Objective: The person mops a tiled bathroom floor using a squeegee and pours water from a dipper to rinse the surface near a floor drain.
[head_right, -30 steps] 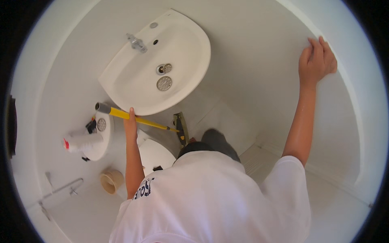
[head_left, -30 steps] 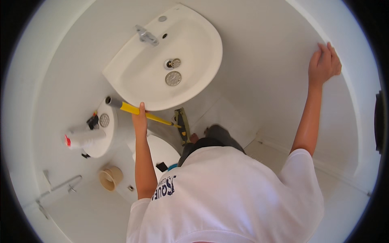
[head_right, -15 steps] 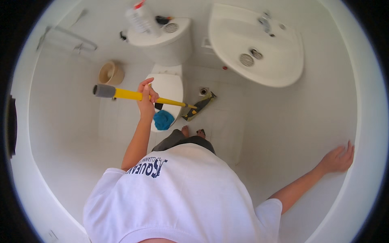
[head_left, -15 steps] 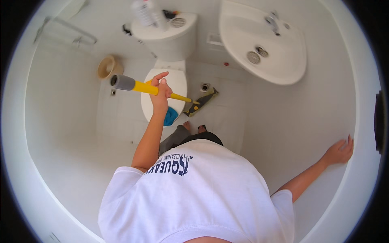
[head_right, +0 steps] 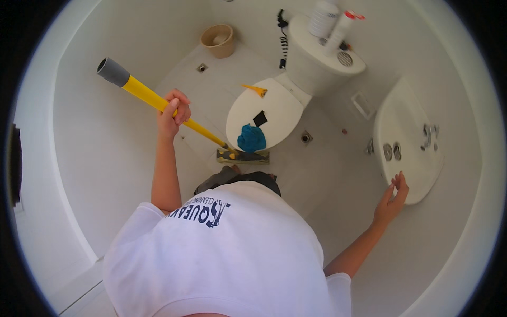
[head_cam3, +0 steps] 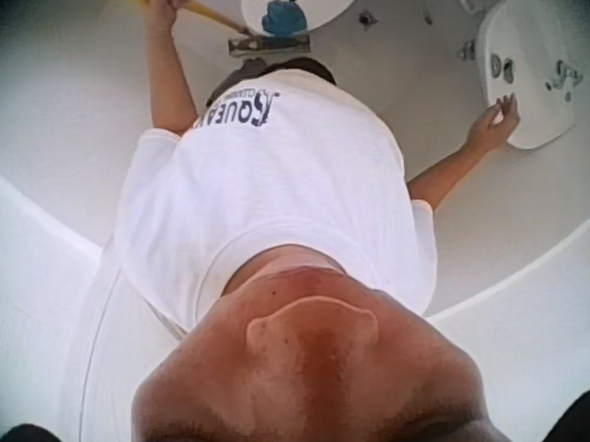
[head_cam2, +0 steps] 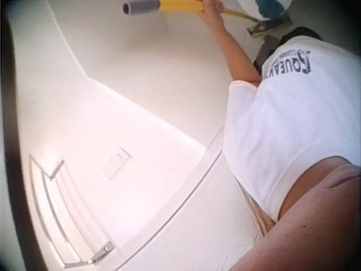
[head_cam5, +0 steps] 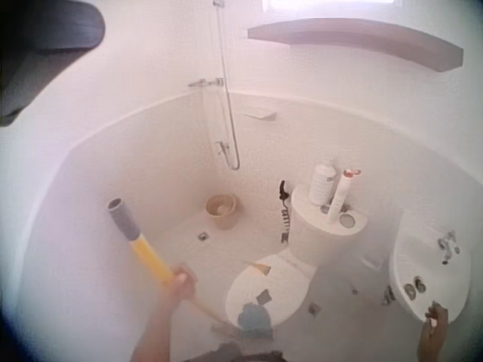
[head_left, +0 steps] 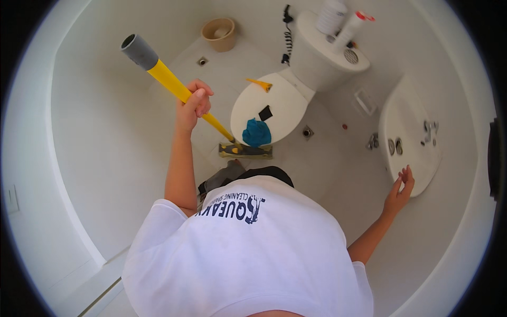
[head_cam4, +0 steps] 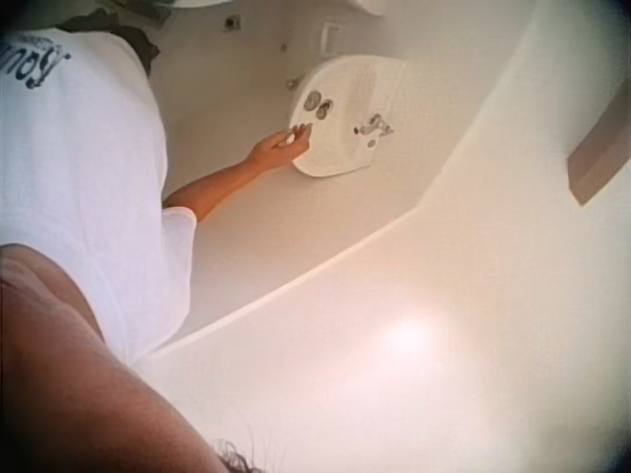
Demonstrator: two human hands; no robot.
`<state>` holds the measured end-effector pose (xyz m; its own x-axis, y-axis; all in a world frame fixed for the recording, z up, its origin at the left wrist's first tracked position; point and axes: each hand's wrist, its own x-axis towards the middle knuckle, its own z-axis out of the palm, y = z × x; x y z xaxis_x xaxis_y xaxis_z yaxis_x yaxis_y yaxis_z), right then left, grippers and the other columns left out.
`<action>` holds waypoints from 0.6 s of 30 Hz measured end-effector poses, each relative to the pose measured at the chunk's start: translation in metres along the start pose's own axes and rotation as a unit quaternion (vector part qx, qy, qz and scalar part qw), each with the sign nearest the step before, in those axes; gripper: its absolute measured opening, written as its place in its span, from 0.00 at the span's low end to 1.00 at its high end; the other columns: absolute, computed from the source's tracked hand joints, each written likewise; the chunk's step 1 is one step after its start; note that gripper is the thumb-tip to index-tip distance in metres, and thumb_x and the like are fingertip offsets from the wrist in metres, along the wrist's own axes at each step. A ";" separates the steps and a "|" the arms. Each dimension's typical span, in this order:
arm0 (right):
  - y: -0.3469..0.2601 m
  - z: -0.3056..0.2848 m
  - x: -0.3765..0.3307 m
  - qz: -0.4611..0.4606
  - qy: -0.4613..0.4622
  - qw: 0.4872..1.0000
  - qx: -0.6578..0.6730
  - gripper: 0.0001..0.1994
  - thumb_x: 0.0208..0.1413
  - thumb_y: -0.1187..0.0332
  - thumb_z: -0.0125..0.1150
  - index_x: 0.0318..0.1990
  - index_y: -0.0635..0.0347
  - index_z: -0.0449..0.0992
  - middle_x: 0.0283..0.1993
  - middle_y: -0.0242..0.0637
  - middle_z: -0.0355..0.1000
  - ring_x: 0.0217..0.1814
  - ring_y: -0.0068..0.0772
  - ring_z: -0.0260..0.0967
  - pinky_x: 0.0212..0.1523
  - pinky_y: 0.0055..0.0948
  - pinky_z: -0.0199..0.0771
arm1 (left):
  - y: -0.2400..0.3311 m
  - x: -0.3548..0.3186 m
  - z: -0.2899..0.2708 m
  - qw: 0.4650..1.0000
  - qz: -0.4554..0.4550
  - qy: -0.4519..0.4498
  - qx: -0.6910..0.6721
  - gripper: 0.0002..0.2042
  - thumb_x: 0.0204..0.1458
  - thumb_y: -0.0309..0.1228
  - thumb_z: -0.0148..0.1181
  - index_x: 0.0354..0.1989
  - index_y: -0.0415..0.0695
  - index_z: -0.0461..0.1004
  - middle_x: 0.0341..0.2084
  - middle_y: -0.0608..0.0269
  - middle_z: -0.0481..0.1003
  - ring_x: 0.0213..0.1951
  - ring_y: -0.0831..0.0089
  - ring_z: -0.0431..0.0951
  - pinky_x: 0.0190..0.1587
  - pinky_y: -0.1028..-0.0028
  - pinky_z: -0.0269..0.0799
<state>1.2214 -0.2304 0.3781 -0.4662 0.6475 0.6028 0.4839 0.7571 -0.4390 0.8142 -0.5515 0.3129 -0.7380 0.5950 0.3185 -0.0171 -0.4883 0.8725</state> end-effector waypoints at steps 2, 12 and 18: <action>-0.022 0.025 0.012 -0.002 -0.041 0.999 0.019 0.17 0.51 0.78 0.43 0.49 0.64 0.65 0.42 0.41 0.65 0.43 0.32 0.64 0.46 0.29 0.64 | 0.020 0.002 -0.032 0.999 0.007 0.033 0.024 0.09 0.49 0.32 0.49 0.24 0.40 0.66 0.06 0.74 0.55 0.10 0.86 0.53 0.15 0.84 0.50; -0.080 0.167 0.030 0.076 -0.278 0.957 -0.027 0.15 0.52 0.72 0.46 0.48 0.61 0.67 0.38 0.37 0.68 0.40 0.27 0.66 0.43 0.25 0.64 | 0.071 0.069 -0.191 0.962 0.074 0.204 0.164 0.06 0.48 0.29 0.52 0.23 0.43 0.65 0.10 0.75 0.59 0.12 0.88 0.56 0.17 0.85 0.54; -0.074 0.254 -0.009 0.274 -0.538 0.797 -0.009 0.14 0.51 0.68 0.49 0.45 0.60 0.69 0.38 0.41 0.70 0.35 0.32 0.69 0.38 0.30 0.68 | 0.070 0.148 -0.299 0.919 0.113 0.338 0.168 0.08 0.50 0.29 0.52 0.22 0.44 0.63 0.11 0.74 0.60 0.13 0.87 0.57 0.18 0.85 0.56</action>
<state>1.0019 -0.2702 0.2354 -0.5415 0.5870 -0.6019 0.8395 0.3389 -0.4247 0.5023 -0.6888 0.3102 -0.9496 -0.0849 0.3018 0.3135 -0.2574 0.9140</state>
